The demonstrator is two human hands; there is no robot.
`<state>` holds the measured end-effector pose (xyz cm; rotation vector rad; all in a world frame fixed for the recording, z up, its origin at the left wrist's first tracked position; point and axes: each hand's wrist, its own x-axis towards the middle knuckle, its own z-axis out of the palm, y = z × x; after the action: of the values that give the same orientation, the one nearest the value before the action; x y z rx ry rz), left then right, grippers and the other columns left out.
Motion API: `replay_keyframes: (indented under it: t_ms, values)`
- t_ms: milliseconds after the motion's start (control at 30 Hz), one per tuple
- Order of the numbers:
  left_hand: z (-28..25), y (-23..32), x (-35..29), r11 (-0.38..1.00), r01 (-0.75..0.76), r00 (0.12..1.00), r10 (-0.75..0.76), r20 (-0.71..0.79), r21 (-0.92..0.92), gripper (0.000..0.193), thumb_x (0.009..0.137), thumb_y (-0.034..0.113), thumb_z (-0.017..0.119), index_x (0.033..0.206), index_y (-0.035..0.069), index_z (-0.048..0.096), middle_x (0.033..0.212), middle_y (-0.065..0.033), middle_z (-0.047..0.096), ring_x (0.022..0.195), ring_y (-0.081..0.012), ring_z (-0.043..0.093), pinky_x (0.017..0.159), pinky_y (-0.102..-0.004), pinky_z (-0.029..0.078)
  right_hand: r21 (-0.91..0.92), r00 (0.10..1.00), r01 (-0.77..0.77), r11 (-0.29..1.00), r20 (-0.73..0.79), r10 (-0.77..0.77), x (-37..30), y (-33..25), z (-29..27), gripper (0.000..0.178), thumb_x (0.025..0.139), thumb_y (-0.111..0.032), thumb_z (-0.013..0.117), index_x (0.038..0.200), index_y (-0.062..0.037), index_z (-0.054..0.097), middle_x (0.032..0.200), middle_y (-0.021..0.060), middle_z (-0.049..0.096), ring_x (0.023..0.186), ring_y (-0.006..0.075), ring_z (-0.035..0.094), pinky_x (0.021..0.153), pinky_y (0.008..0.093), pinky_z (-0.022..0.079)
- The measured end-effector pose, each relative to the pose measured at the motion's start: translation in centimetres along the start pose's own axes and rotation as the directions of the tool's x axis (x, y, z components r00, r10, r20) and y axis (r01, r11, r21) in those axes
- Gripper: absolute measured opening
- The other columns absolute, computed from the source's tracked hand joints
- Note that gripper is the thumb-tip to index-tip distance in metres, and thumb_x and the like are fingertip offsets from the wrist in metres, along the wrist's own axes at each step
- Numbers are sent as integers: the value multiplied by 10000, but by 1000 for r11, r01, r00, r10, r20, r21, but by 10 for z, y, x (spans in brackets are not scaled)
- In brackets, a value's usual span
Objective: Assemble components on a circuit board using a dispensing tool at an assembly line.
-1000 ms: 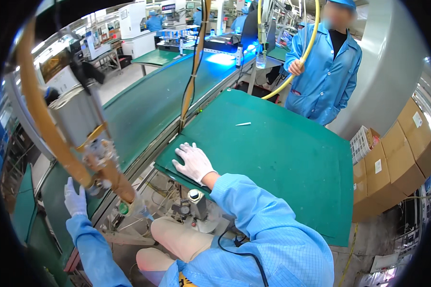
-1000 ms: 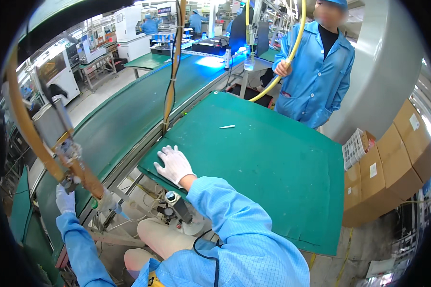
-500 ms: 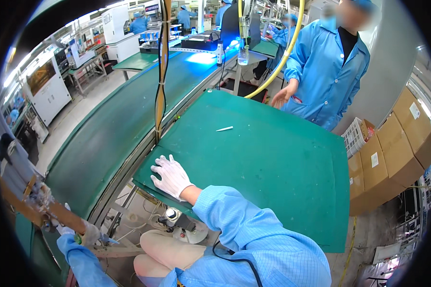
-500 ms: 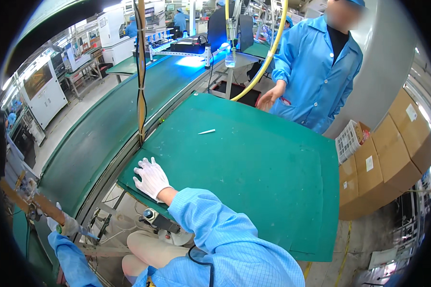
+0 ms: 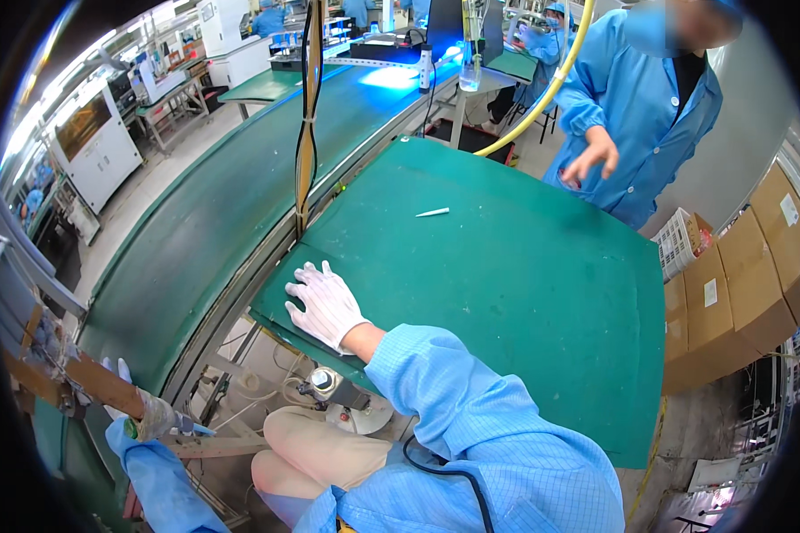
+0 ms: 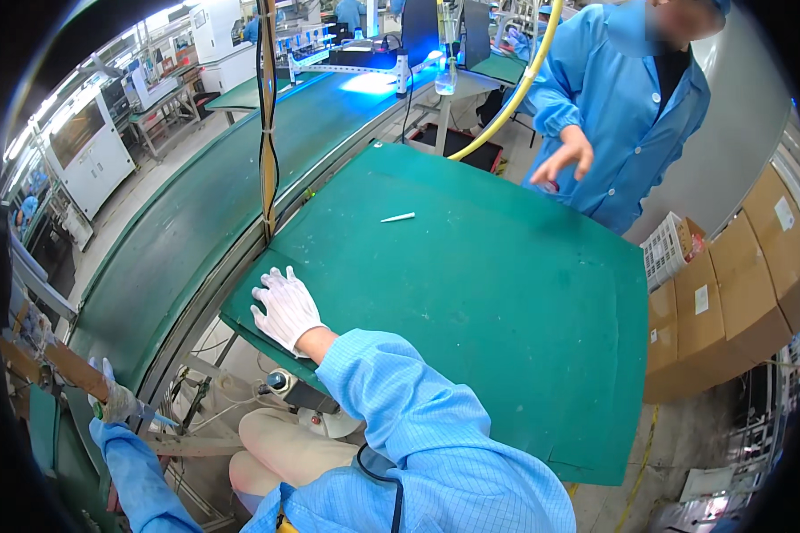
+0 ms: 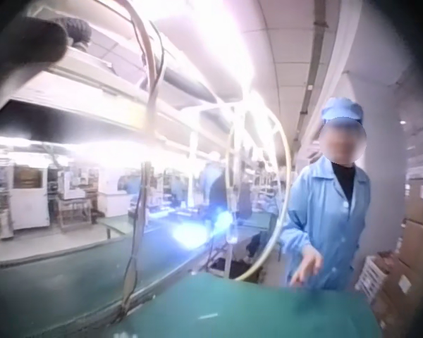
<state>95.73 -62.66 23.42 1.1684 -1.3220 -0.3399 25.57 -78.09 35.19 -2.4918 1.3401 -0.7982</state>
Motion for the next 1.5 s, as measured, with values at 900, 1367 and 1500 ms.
replay_keyframes:
  t_ms: [900, 1367, 1500]
  values:
    - [72, 140, 18, -165, 193, 978, 115, -176, 967, 455, 960, 428, 546, 1324, 163, 608, 1292, -163, 628, 1175, -346, 599, 1058, -398, 425, 40, 996, 71, 997, -49, -69, 5, -6, 2, 351, 920, -313, 558, 1144, -69, 672, 1305, 159, 598, 1315, 338, 485, 1165, 467, 289]
    - [96, 174, 26, 160, 245, 962, -161, -220, 956, 506, 886, 338, 676, 1311, 87, 565, 1274, -147, 619, 1176, -337, 580, 973, -423, 464, 22, 994, 97, 995, -46, -96, 6, -4, 9, 361, 923, -325, 556, 1151, -68, 667, 1297, 168, 600, 1309, 348, 489, 1161, 477, 296]
    - [98, 178, 25, 183, 257, 963, -134, -235, 949, 520, 858, 324, 702, 1297, 80, 569, 1268, -149, 621, 1177, -333, 580, 965, -414, 470, 19, 992, 103, 995, -82, -101, 6, -5, 12, 340, 902, -313, 576, 1118, -75, 687, 1299, 161, 607, 1308, 325, 495, 1156, 471, 298]
